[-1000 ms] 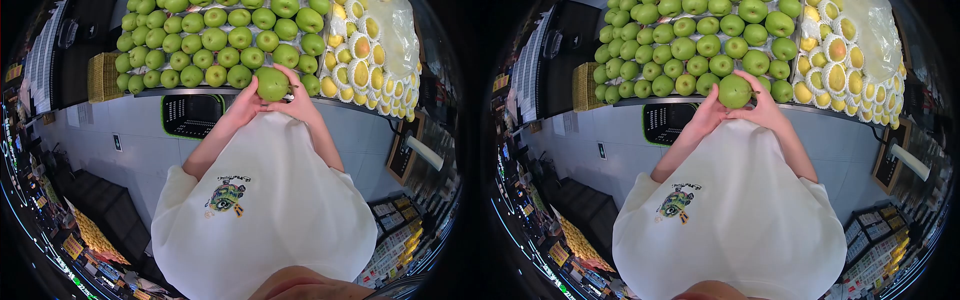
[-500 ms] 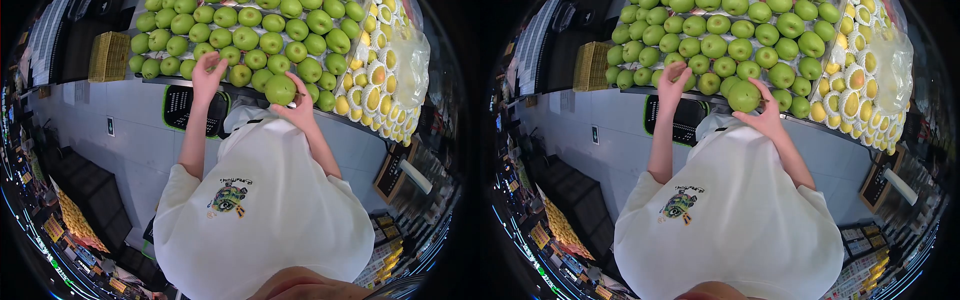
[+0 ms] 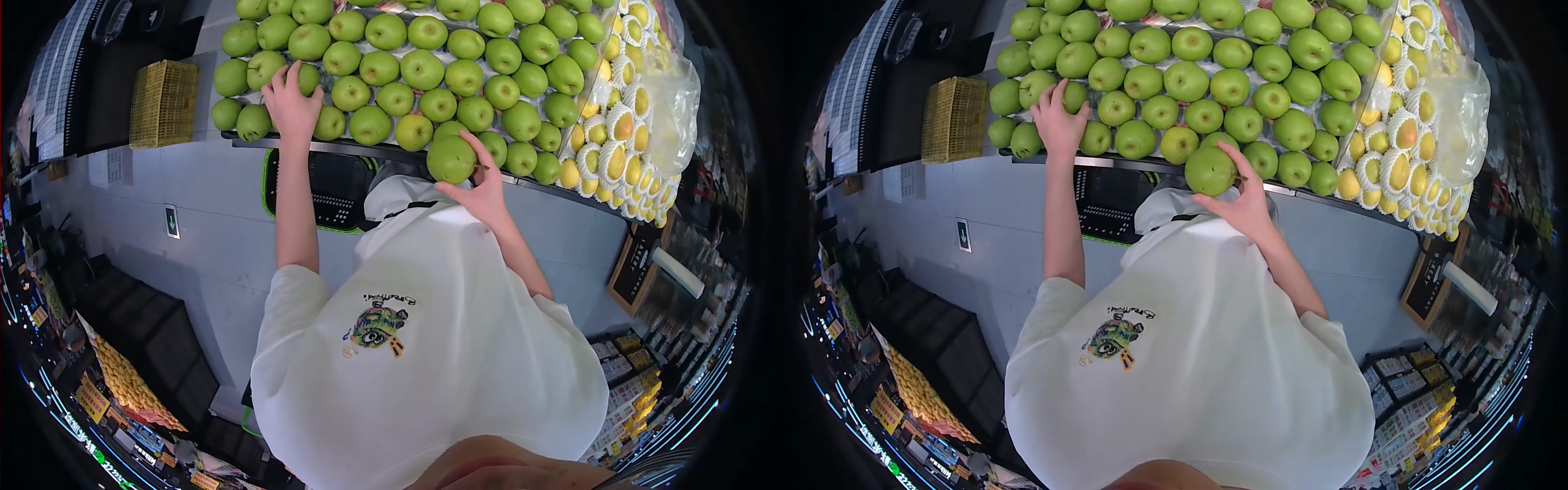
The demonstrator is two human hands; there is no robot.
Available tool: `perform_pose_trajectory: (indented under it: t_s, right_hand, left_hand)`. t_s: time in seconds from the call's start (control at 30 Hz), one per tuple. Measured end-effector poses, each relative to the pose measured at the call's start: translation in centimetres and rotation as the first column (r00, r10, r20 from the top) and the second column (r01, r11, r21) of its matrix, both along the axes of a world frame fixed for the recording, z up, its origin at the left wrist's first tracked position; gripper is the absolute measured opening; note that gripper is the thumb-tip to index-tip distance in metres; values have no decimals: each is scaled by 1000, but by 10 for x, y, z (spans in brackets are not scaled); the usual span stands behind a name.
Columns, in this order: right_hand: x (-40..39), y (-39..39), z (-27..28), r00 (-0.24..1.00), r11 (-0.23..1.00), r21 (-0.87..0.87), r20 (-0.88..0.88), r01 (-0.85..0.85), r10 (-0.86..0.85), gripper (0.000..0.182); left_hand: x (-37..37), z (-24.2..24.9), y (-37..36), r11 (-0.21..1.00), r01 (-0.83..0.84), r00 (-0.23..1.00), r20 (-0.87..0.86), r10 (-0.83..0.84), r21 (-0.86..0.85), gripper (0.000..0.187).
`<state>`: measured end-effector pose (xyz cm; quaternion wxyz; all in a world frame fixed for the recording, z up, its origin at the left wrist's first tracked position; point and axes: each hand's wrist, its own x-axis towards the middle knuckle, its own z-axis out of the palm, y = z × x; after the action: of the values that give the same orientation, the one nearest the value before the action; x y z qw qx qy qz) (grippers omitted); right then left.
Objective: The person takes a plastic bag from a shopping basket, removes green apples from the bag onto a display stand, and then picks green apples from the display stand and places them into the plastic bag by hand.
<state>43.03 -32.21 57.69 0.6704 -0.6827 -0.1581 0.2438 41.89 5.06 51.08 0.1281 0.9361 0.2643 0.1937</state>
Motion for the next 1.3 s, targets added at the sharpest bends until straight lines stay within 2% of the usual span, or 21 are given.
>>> perform_pose_trajectory:
  t_s: [0.1,0.27,0.33,0.37,0.43,0.47,0.53,0.57,0.67,0.77,0.9,1.1,1.2,1.27,1.3]
  right_hand:
    - [-2,8,-1,1000,999,-50,21,-11,12,93]
    - [-3,18,-7,1000,1000,-16,20,-4,4,93]
    - [-3,23,-5,1000,1000,1,8,4,-4,92]
    - [-3,25,-4,1000,1000,18,-7,11,-10,92]
    - [-4,27,-4,1000,1000,16,-10,20,-20,92]
    - [-3,29,-4,1000,1000,16,-12,26,-26,92]
    - [-3,31,-3,999,999,9,-23,35,-34,92]
    - [-3,31,-3,999,999,3,-33,40,-40,92]
    - [-3,30,-6,999,999,23,-13,41,-41,92]
    - [-6,30,-2,999,999,7,5,32,-32,93]
    - [-7,26,-7,999,999,12,-9,44,-44,93]
    - [-3,22,-3,992,991,80,-87,103,-96,92]
    - [-1,17,-4,985,977,167,-129,134,-113,83]
    - [-2,14,-6,901,893,406,-434,195,0,64]
    - [0,11,-11,901,892,404,-434,201,-6,64]
  left_hand:
    - [-3,2,2,1000,21,1000,-4,-21,-8,71]
    - [-6,12,1,999,33,999,-20,-33,1,70]
    - [-9,20,-3,998,54,992,115,-59,41,70]
    - [-11,20,-5,998,58,991,116,-62,40,70]
    - [-14,19,-10,986,166,975,145,-168,30,71]
    - [-13,18,-19,985,169,974,146,-171,30,71]
    - [-8,19,-46,968,247,967,70,-244,-50,74]
    - [-5,17,-55,968,247,967,71,-244,-51,74]
    - [-1,6,-66,993,96,992,-71,-100,-67,79]
    - [1,8,-67,993,56,995,-77,-64,-102,77]
    - [3,3,-63,990,83,995,-45,-89,-112,76]
    - [1,1,-61,985,91,994,-51,-100,-148,77]
    - [-1,3,-59,973,117,992,-21,-124,-197,76]
    - [-7,7,-58,937,140,989,92,-116,-319,69]
    - [-9,10,-59,936,146,988,92,-122,-320,69]
